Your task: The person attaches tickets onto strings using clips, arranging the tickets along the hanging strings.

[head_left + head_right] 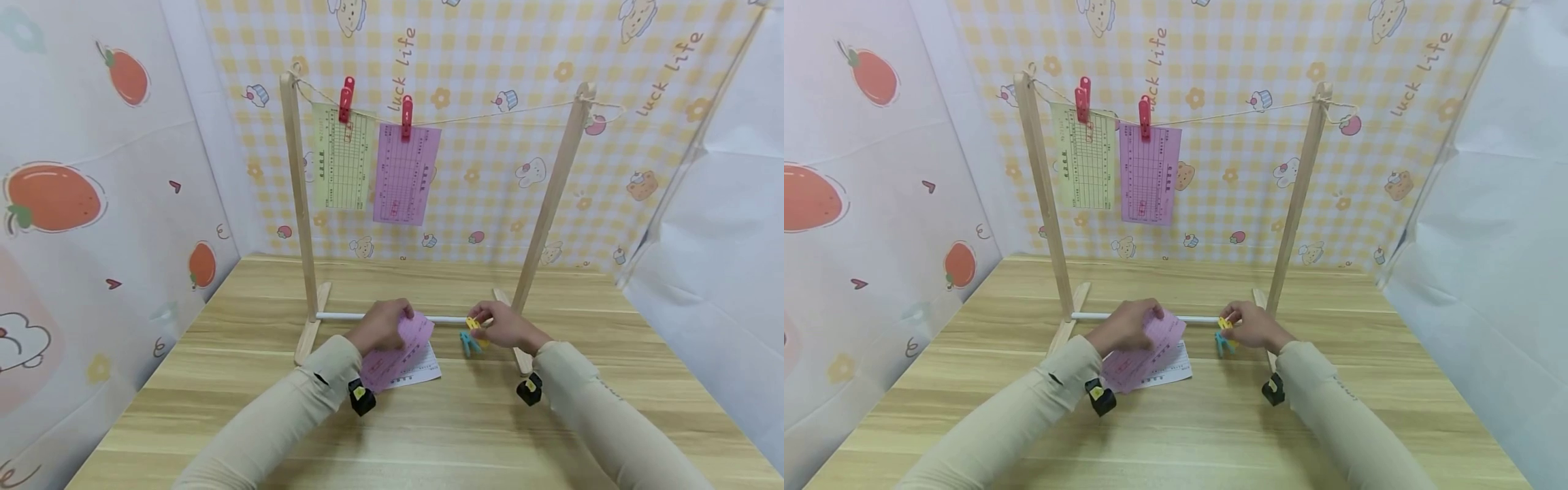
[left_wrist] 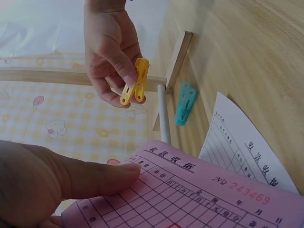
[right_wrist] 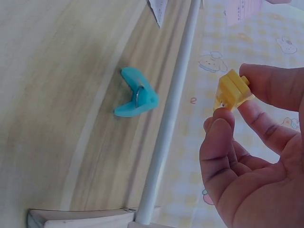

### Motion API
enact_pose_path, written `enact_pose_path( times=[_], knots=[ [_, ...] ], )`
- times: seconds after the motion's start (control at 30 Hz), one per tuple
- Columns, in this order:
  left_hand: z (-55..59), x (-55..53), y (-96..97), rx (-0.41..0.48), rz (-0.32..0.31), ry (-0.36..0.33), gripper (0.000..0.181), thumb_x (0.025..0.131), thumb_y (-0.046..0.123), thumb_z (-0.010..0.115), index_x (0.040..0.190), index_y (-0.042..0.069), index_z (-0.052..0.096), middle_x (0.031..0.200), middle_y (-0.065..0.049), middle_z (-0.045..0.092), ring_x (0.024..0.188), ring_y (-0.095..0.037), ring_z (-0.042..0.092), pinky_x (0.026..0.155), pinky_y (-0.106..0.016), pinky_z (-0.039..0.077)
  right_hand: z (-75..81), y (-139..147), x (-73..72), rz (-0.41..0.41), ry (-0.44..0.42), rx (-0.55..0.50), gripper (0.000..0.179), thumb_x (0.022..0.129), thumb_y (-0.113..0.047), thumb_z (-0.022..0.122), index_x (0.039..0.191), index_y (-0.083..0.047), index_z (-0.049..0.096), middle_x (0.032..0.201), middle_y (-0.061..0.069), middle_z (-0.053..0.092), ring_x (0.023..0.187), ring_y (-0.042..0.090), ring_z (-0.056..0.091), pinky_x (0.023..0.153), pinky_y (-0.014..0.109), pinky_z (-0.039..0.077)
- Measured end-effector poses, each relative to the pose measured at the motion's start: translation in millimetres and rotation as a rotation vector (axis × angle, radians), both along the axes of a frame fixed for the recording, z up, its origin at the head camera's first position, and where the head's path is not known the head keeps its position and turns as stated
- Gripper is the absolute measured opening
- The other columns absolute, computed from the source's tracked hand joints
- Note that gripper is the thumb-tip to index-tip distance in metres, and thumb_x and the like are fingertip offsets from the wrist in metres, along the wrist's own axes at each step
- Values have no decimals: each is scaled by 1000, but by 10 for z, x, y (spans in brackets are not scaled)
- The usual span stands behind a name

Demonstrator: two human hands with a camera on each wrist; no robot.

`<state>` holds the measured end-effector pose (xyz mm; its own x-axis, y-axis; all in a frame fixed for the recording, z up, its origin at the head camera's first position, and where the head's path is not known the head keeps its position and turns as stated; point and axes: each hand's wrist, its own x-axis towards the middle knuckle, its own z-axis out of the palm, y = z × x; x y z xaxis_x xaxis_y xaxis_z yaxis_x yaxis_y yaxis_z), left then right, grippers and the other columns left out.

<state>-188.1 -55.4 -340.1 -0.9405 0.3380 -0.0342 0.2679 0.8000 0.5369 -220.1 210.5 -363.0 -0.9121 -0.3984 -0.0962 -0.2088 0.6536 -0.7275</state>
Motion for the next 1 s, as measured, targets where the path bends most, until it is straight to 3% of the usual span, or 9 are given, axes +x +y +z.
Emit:
enact_pose_path(
  times=[0.3,0.5,0.67,0.83,1.0],
  knots=[
    [89,-63,32,3,12,27,41,65,-10,76,101,7,65,111,-11,63,105,-28,58,93,-40,48,132,-19,-7,-5,18,-6,24,90,-7,67,112,0,60,112,21,56,88,26,60,72,38,52],
    [128,-92,65,7,-25,85,31,72,-2,73,101,5,68,110,-10,66,106,-27,59,94,-38,47,180,-33,-27,-17,24,1,24,90,-9,67,112,-1,60,112,20,55,88,27,60,73,39,52],
    [169,-99,115,16,-25,44,26,82,2,68,107,6,67,116,-10,63,103,-25,58,85,-33,51,195,-45,-43,-28,13,6,24,91,-9,66,113,-3,60,114,18,55,90,27,60,72,37,52],
    [220,-113,159,61,0,-15,39,78,-10,58,112,6,66,116,-12,62,92,-22,58,69,-27,52,237,-49,-57,-20,14,-17,27,90,-7,66,115,0,59,114,19,55,89,26,61,70,38,54],
    [282,-146,192,81,15,-6,41,77,-12,56,112,7,66,115,-11,61,89,-21,57,66,-26,51,310,-39,-76,-19,36,-18,27,90,-8,66,115,0,58,115,20,55,88,25,61,70,38,54]
  ],
)
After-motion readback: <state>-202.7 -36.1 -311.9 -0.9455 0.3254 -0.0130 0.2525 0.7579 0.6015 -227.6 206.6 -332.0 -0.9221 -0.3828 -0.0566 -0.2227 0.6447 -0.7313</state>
